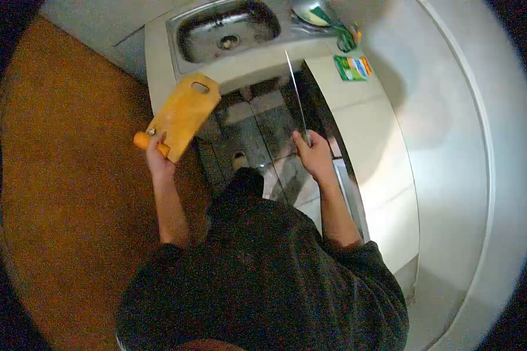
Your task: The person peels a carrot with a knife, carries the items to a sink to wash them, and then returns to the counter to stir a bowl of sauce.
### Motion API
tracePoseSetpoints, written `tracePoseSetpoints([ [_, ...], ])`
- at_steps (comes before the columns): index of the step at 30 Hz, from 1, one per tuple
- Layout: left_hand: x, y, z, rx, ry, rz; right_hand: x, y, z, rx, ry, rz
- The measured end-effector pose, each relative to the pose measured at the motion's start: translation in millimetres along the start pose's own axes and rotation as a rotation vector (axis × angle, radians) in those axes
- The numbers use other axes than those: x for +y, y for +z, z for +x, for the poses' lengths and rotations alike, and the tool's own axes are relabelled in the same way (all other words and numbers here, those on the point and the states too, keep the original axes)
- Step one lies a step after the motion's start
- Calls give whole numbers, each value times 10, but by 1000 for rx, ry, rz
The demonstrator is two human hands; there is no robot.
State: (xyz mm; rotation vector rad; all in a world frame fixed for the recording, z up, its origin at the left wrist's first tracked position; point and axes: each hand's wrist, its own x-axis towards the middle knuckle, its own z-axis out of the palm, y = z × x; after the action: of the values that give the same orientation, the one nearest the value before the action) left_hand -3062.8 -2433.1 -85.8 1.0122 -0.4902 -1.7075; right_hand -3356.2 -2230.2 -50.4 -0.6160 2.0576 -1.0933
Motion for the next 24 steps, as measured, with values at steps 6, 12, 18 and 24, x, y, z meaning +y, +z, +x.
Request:
tracePoseSetpoints([
  [6, -102, -473, 1477, 101, -106, 39, -601, 599, 876, -17, -39, -54],
  [12, 80, -347, 2015, 162, -157, 154, -872, 943, 1513, 15, -74, -92],
  [18, 68, -391, 2160, 194, -142, 235, -1100, 1113, 2006, 9, -73, -114],
  [24, -114, -425, 2240, 296, 72, 792, -1664, 1124, 2811, 72, -286, -437],
])
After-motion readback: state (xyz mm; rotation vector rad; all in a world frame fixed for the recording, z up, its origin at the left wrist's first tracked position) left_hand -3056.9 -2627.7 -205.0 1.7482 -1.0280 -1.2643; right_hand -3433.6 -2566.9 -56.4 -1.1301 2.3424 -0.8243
